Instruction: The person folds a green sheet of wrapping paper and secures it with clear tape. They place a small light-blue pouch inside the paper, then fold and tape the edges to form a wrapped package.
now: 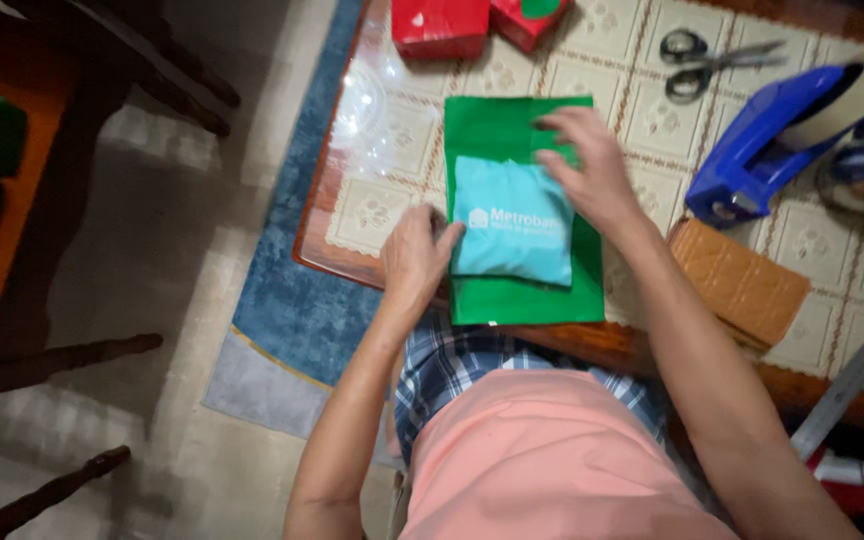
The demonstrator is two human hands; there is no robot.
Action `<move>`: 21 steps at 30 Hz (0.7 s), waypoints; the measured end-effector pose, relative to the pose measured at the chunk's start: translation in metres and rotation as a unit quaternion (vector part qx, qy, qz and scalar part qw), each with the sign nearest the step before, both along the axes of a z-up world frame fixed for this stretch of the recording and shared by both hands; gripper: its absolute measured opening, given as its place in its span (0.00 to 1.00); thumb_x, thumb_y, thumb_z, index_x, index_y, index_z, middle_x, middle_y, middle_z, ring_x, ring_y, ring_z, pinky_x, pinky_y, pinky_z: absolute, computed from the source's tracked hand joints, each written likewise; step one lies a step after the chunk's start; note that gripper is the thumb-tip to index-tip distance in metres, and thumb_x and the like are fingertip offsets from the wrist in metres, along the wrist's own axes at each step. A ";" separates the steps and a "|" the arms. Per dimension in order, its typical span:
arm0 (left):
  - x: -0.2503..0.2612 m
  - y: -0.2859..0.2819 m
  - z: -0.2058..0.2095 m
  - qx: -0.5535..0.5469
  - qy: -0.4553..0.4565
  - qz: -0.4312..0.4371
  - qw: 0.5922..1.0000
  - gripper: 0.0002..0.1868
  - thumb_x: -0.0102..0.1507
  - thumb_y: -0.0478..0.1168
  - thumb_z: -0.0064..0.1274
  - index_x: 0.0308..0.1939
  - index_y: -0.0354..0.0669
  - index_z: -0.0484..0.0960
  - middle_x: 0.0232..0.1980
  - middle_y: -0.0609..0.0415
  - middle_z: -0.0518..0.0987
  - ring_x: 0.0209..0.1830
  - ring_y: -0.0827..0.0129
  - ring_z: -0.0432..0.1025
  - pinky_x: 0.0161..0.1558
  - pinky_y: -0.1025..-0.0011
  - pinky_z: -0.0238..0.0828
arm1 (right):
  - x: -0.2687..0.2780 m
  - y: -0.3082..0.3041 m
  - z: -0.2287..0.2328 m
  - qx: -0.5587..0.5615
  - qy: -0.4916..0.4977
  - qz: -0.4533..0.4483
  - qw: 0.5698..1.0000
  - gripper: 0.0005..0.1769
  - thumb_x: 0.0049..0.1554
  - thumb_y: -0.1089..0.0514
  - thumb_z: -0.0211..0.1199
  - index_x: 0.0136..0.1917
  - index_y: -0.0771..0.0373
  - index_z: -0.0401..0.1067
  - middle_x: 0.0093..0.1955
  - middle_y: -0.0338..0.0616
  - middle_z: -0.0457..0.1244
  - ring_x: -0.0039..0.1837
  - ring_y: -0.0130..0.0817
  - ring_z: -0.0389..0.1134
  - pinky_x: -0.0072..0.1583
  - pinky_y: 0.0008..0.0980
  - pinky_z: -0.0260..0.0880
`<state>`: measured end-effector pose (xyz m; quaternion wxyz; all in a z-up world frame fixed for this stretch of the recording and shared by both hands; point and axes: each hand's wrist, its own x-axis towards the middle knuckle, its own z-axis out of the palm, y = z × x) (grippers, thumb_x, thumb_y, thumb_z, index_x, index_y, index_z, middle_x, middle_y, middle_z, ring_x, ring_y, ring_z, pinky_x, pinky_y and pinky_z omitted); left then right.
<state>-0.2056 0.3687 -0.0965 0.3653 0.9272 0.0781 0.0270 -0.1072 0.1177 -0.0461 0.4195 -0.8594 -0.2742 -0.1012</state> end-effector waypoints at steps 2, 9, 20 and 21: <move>-0.008 0.001 0.000 0.010 -0.101 -0.065 0.993 0.30 0.65 0.59 0.58 0.65 0.47 0.74 0.66 0.42 0.72 0.65 0.45 0.70 0.63 0.55 0.67 | -0.045 -0.023 -0.004 0.003 0.012 -0.106 0.994 0.14 0.64 0.62 0.64 0.63 0.64 0.74 0.57 0.49 0.66 0.57 0.38 0.70 0.59 0.33 0.70; 0.014 -0.010 -0.002 0.106 -0.158 -0.320 0.928 0.53 0.57 0.74 0.58 0.80 0.65 0.57 0.84 0.37 0.37 0.83 0.33 0.29 0.76 0.28 0.27 | -0.125 -0.028 -0.023 -0.077 0.022 -0.071 0.994 0.41 0.45 0.52 0.77 0.67 0.68 0.64 0.65 0.63 0.59 0.66 0.56 0.62 0.65 0.46 0.65; 0.011 -0.032 -0.003 0.106 -0.177 -0.275 0.939 0.49 0.54 0.73 0.61 0.76 0.67 0.67 0.84 0.42 0.46 0.83 0.28 0.31 0.75 0.26 0.25 | -0.126 -0.034 -0.046 -0.084 0.003 -0.115 0.990 0.29 0.53 0.55 0.73 0.66 0.63 0.72 0.69 0.59 0.62 0.69 0.58 0.63 0.68 0.47 0.65; 0.011 -0.031 -0.001 0.114 -0.175 -0.282 0.936 0.48 0.53 0.72 0.61 0.75 0.68 0.68 0.84 0.44 0.48 0.83 0.28 0.31 0.74 0.26 0.25 | -0.127 -0.032 -0.046 -0.072 0.006 -0.120 0.990 0.28 0.53 0.55 0.73 0.65 0.63 0.72 0.69 0.58 0.62 0.69 0.57 0.63 0.68 0.47 0.65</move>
